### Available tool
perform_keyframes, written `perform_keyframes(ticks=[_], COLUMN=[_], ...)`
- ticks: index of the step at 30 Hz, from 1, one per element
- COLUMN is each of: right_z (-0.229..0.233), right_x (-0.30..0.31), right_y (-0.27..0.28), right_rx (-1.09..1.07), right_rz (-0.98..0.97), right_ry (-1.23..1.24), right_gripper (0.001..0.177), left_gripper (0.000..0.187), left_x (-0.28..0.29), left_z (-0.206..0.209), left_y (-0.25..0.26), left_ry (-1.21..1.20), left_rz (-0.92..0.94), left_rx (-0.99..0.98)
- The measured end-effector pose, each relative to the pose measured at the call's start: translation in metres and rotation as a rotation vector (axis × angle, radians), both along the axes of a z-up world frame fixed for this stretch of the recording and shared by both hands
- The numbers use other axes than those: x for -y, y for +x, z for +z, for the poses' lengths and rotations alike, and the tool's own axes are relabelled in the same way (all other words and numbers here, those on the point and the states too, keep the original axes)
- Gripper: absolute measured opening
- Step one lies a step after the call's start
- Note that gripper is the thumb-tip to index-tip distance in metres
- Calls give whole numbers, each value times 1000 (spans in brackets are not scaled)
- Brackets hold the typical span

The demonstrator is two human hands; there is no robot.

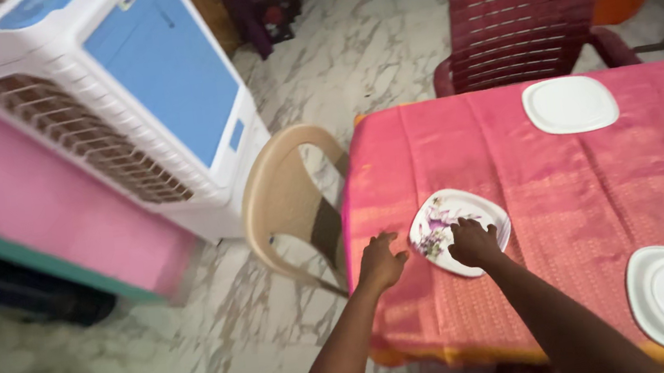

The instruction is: The person sets a table with plates, then moves to a kitchen counter to wipe and arrange several small glass items using a cloth.

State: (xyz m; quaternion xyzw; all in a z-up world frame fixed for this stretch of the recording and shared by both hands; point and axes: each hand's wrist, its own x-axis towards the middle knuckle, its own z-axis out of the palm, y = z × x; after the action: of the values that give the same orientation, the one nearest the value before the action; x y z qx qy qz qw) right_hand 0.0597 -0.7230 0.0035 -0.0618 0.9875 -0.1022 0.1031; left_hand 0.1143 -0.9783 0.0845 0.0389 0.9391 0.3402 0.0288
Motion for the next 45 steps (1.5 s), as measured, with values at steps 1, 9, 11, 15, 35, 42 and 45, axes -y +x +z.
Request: perform_keyframes(ticks=[1, 9, 11, 15, 35, 42, 45], right_z=[-7, -22, -16, -8, -38, -16, 7], right_x=[-6, -20, -31, -53, -17, 3, 8], right_y=[-9, -44, -40, -28, 0, -37, -61], right_rx=[-2, -171, -233, -123, -229, -415, -444], right_rz=[-15, -385, -428, -633, -1258, -1315, -1276], right_ry=[9, -62, -92, -122, -645, -754, -1162], right_gripper=[59, 64, 65, 62, 45, 46, 38], left_gripper=[57, 55, 54, 52, 26, 24, 22], left_x=[-4, -7, -10, -26, -28, 4, 25], left_z=[-8, -60, -68, -81, -118, -61, -33], left_y=[-12, -97, -112, -134, -208, -244, -267], left_ry=[11, -45, -26, -73, 69, 412, 580], left_rz=[-29, -253, -283, -310, -326, -208, -214], left_rx=[-4, -58, -92, 118, 437, 581, 554])
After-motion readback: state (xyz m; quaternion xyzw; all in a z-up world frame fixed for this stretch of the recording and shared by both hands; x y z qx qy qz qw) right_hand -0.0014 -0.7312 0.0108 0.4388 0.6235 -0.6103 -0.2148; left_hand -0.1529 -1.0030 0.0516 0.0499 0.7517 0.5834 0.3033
